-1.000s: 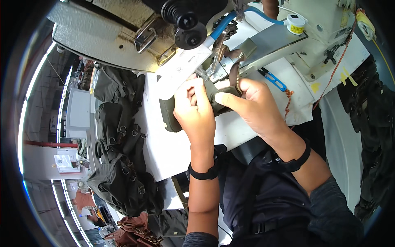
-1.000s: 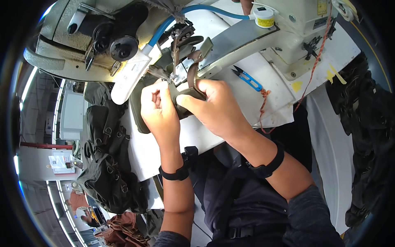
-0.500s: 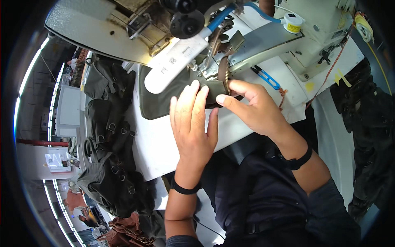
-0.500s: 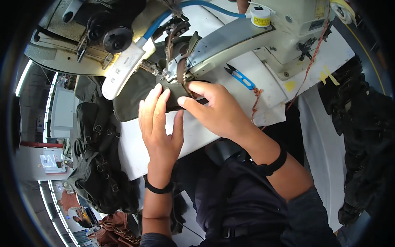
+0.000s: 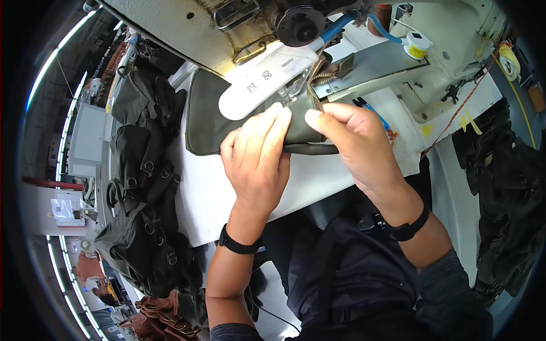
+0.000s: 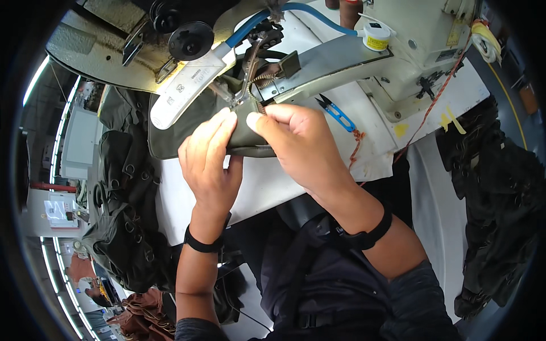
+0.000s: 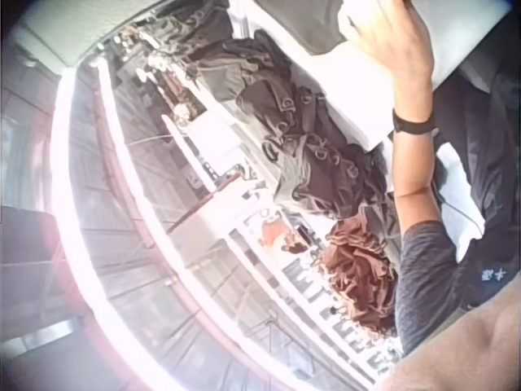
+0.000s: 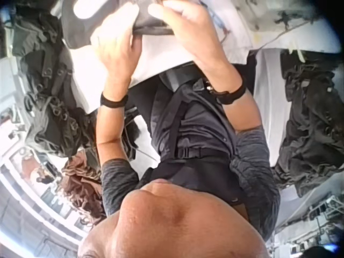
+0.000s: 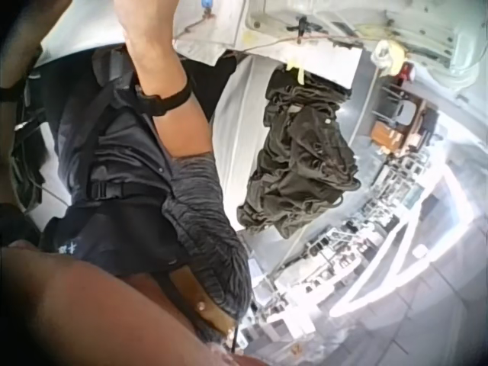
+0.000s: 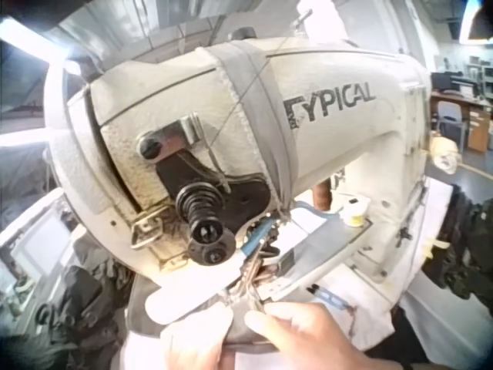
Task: The person operates an industrial sewing machine to stitch zippers onto dark green canvas bags. They guide the fabric under the needle, adjust the zipper alignment, and trim excess threads with scissors. The person handles multiple bags sequentially, moving finished items aside and picking up new ones from a pile on the table.
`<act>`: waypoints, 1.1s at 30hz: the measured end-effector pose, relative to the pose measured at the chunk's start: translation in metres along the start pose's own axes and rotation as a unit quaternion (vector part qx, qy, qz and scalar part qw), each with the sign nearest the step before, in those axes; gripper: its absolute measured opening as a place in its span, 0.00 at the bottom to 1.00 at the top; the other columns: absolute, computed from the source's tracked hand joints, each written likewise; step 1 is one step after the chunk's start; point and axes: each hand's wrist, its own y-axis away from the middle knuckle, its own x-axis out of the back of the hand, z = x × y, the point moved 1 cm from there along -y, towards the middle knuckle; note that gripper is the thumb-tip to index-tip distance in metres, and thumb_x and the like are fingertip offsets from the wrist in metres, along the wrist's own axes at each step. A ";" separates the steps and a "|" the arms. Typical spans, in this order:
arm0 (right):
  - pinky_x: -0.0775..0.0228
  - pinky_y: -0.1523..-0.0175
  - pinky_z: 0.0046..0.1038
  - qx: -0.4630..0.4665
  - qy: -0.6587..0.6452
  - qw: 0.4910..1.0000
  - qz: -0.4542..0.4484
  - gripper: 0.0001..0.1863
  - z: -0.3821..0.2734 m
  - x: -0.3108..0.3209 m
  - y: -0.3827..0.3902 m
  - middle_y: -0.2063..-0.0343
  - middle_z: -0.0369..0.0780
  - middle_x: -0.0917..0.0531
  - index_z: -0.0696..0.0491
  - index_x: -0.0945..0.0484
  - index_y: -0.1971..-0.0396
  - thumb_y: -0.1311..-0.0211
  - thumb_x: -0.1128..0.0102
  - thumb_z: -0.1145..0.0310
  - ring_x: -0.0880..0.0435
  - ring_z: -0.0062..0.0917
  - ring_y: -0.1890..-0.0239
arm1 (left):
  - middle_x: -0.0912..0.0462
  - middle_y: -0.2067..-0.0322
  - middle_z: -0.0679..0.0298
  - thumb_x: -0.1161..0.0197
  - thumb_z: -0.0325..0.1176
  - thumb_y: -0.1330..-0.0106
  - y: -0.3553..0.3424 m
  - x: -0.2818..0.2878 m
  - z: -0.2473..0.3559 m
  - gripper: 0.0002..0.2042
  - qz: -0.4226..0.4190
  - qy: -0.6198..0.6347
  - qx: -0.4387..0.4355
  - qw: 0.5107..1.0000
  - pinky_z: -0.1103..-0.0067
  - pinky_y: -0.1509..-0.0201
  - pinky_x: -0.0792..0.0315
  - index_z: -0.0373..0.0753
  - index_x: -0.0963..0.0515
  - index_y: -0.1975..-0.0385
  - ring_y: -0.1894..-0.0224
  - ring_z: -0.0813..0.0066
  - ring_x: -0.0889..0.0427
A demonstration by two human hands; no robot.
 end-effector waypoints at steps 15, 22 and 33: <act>0.42 0.74 0.20 0.199 0.193 0.957 0.084 0.08 0.000 0.006 -0.001 0.83 0.27 0.28 0.59 0.19 0.61 0.25 0.39 0.69 0.35 0.08 0.78 | 0.13 0.48 0.67 0.35 0.29 0.39 -0.019 0.013 -0.032 0.16 -0.019 -0.015 -0.118 0.993 0.65 0.36 0.30 0.43 0.13 0.50 0.45 0.70 0.17; 0.42 0.74 0.16 0.102 0.212 0.970 0.057 0.16 -0.015 -0.009 0.002 0.81 0.31 0.22 0.60 0.23 0.42 0.26 0.44 0.75 0.32 0.08 0.80 | 0.12 0.48 0.68 0.29 0.24 0.44 -0.030 0.029 -0.048 0.20 -0.064 -0.049 -0.205 0.976 0.69 0.42 0.25 0.44 0.13 0.50 0.43 0.66 0.17; 0.52 0.82 0.17 -0.013 0.061 0.997 -0.051 0.12 -0.042 0.008 -0.025 0.86 0.29 0.29 0.60 0.20 0.56 0.28 0.47 0.68 0.41 0.10 0.88 | 0.14 0.46 0.70 0.35 0.33 0.38 -0.023 0.020 -0.035 0.16 -0.040 -0.035 -0.178 0.983 0.69 0.42 0.28 0.48 0.14 0.50 0.50 0.70 0.20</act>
